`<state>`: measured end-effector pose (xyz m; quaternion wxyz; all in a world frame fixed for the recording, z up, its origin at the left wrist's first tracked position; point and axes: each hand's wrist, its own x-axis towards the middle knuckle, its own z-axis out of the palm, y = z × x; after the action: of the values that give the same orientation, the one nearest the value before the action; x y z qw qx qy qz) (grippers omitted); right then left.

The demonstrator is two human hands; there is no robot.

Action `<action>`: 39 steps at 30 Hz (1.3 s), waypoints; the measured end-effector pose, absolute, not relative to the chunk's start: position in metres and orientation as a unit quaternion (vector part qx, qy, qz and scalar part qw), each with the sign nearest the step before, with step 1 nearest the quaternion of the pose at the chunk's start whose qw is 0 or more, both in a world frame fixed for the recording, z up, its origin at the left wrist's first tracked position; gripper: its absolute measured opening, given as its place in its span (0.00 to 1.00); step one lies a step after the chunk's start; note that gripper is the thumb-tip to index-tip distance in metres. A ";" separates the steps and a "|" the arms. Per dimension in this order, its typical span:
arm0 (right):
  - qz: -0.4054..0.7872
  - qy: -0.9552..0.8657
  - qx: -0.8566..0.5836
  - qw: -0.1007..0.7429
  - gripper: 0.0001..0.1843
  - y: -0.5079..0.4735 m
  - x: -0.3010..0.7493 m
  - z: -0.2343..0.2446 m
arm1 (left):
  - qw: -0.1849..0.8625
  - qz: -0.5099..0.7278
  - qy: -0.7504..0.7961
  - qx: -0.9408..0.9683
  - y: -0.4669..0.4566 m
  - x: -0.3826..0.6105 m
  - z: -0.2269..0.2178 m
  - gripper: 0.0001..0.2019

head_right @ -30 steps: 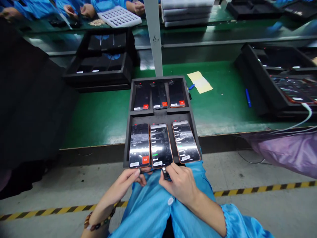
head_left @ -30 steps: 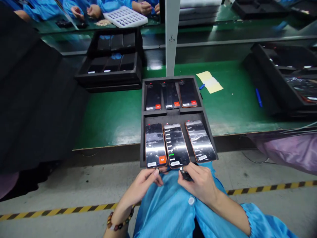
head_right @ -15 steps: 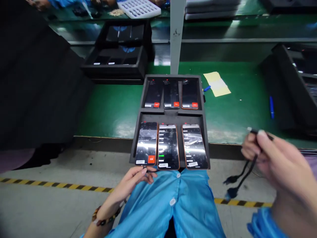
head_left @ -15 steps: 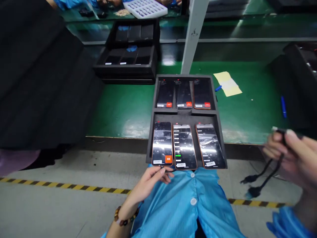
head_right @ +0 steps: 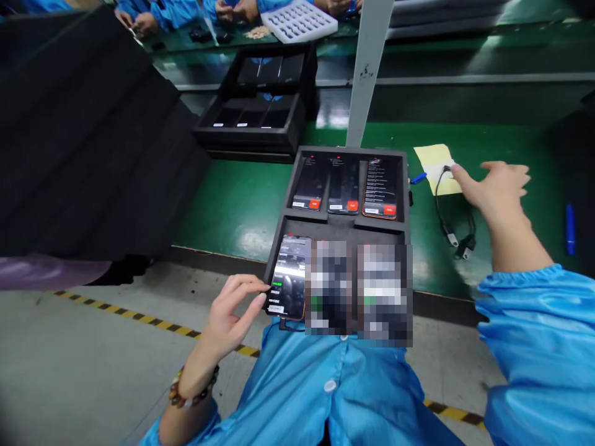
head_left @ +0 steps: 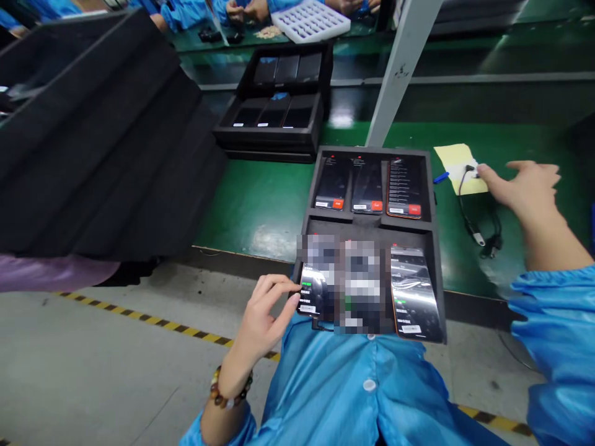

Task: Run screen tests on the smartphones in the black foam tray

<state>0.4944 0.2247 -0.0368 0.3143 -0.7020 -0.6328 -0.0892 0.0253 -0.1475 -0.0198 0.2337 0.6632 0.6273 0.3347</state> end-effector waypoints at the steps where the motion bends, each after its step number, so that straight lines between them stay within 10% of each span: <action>1: -0.090 -0.646 -0.700 0.290 0.51 0.214 0.494 -0.037 | 0.214 0.329 0.620 0.680 -0.144 0.027 -0.021 0.10; 9: 0.146 -0.690 -0.614 0.354 0.23 0.030 0.456 -0.037 | 0.195 0.323 0.612 0.695 -0.128 0.031 -0.020 0.11; 13: 0.121 -0.697 -0.585 0.396 0.05 -0.058 0.448 -0.043 | 0.386 0.273 0.681 0.560 -0.153 0.020 -0.012 0.20; 17: 0.132 -0.690 -0.582 0.411 0.06 -0.120 0.448 -0.057 | 0.632 0.182 0.606 0.447 -0.179 0.031 -0.017 0.20; 22: 0.165 -0.681 -0.584 0.410 0.11 -0.139 0.446 -0.066 | 0.705 0.359 0.567 0.228 -0.189 0.080 -0.044 0.26; 30: 0.179 -0.762 -0.406 0.472 0.11 -0.124 0.403 -0.035 | 0.597 0.491 0.630 0.080 -0.187 0.122 -0.057 0.30; 39: 0.274 -0.888 -0.158 0.334 0.15 -0.130 0.304 -0.025 | 0.481 0.585 0.642 0.115 -0.190 0.130 -0.065 0.26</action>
<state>0.3036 -0.1302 -0.0254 0.3345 -0.1578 -0.8879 0.2737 0.1301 -0.1899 -0.0655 0.4814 0.1151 0.6421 0.5854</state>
